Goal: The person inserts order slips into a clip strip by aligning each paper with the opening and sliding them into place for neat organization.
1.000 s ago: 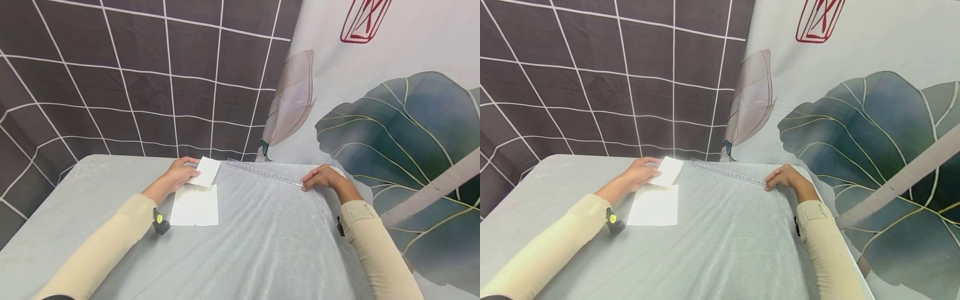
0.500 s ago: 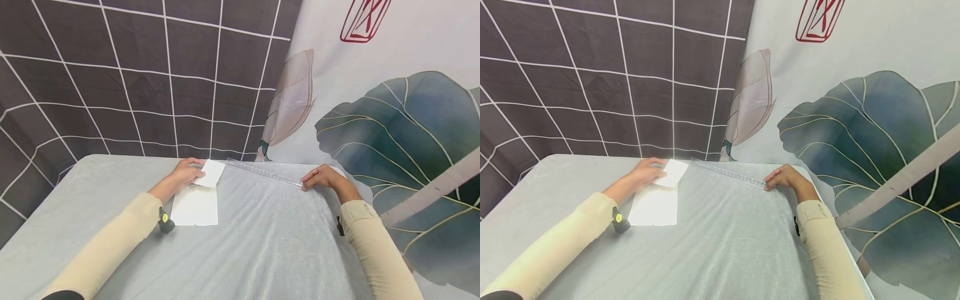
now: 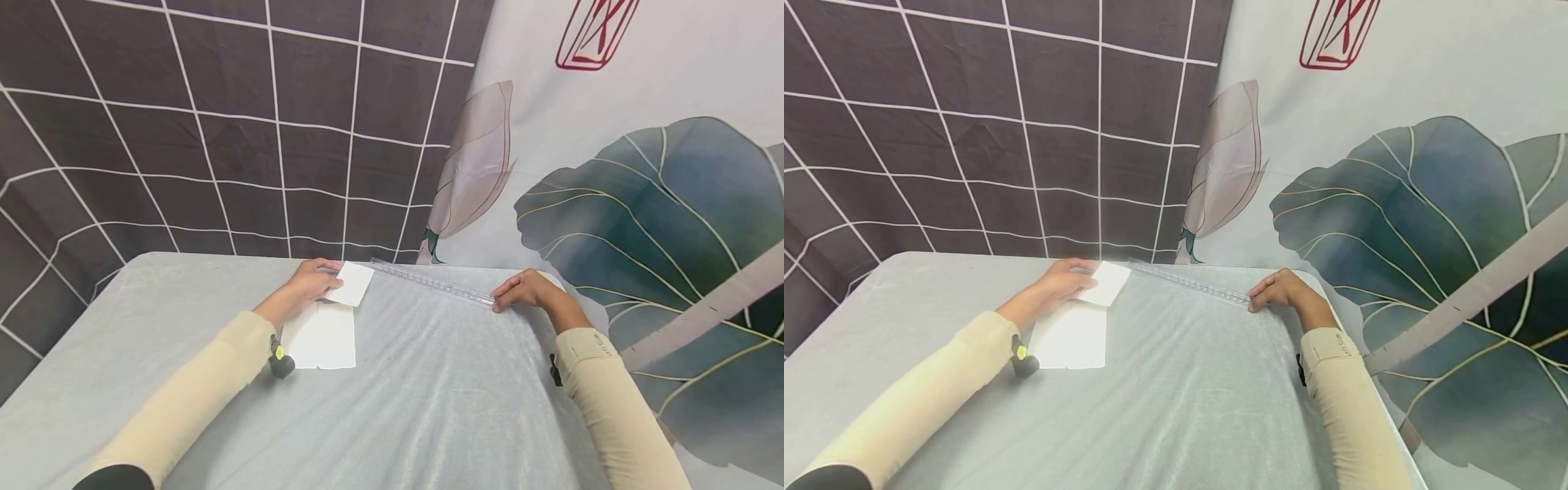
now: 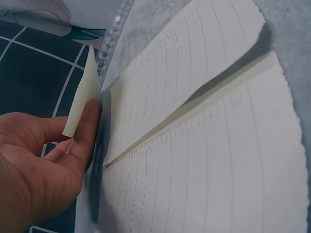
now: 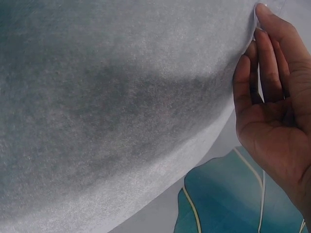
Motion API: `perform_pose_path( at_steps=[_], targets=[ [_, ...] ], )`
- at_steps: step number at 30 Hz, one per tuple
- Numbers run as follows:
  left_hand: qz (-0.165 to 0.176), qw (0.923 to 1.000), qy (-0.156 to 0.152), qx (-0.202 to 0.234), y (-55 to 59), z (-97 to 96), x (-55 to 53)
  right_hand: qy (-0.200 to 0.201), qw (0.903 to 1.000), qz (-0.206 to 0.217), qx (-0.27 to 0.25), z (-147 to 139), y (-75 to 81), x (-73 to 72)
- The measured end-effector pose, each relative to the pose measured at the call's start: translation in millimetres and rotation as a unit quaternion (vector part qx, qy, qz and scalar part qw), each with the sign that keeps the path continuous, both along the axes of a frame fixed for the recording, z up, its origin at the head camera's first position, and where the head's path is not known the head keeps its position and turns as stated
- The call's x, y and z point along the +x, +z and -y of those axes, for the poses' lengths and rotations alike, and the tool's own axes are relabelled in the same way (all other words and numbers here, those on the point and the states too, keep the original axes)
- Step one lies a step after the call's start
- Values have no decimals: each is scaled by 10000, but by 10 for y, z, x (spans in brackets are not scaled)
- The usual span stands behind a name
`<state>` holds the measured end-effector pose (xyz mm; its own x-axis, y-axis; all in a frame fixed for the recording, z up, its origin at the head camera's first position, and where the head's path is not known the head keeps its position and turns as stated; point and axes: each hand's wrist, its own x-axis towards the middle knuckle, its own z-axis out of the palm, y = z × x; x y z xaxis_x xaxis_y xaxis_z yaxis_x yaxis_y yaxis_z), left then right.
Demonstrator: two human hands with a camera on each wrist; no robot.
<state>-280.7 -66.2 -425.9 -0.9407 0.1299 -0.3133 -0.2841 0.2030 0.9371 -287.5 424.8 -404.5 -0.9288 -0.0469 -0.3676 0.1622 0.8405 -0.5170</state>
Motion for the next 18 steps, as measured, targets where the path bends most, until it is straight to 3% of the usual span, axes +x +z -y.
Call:
perform_pose_path(
  at_steps=[18],
  targets=[
    [167,9998,76,104,-9,-105,-37,37,10000,-8,37,-13,-10,-10]
  ],
)
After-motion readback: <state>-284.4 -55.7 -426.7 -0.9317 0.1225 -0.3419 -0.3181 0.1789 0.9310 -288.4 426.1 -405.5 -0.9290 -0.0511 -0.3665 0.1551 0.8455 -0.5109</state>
